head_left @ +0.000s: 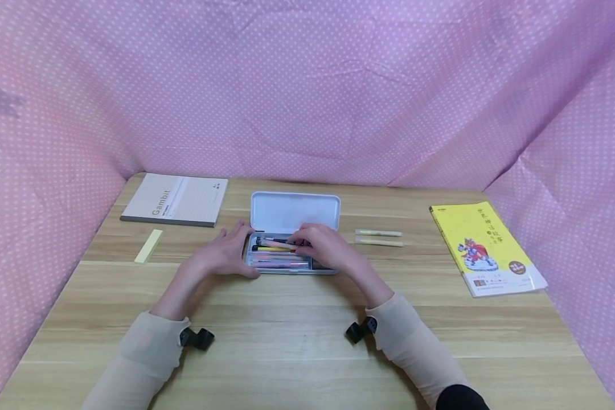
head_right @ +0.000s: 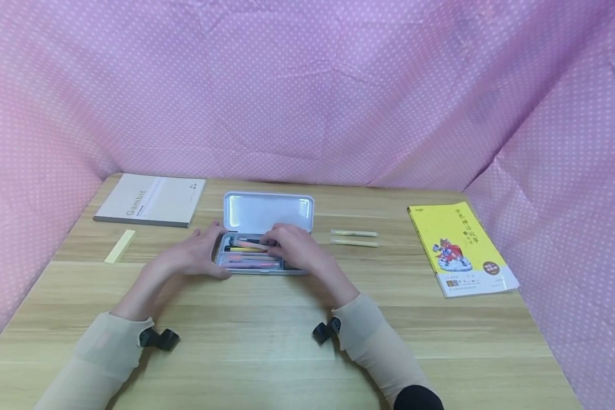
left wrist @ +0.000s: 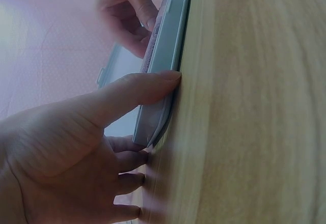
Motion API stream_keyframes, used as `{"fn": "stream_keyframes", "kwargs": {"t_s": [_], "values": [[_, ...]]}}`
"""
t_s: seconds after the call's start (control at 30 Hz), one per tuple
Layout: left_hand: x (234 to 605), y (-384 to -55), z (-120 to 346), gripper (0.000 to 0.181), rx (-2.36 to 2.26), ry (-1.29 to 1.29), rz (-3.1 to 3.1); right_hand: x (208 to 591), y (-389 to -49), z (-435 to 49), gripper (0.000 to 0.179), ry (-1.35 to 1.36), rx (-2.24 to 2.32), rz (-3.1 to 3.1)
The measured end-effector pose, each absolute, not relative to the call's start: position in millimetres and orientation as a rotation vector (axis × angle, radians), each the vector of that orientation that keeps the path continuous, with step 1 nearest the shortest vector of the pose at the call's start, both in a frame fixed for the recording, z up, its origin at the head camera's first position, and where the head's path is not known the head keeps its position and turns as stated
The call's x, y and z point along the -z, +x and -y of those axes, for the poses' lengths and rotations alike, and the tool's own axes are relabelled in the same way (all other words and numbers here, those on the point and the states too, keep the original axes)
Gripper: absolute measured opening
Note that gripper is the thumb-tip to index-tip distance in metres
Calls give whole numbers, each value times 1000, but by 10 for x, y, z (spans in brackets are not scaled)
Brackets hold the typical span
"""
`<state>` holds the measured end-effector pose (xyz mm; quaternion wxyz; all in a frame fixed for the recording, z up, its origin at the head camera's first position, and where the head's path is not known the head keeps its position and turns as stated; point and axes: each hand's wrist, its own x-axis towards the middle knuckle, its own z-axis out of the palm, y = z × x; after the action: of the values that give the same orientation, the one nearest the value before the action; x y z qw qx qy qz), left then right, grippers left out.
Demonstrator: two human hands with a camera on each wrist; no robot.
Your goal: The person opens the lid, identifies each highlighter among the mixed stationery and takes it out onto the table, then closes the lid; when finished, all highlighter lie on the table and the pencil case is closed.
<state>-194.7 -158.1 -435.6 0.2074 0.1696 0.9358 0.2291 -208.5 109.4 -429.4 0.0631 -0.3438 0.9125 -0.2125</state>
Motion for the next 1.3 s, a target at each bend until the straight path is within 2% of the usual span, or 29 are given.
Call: {"fn": "stream_keyframes", "kwargs": {"t_s": [0.57,0.9,1.3], "values": [[4353,-1939,1585,107,-630,450,-2598,4264,-2080,-1190,21,-1053,681,-2739],[4350,-1934,1587,110,-612,435,-2596,4250,-2016,-1904,22,-984,914,-2739],[4369,-1942,1587,110,-606,448,-2605,4302,-1925,-2709,21,-907,928,-2867]]}}
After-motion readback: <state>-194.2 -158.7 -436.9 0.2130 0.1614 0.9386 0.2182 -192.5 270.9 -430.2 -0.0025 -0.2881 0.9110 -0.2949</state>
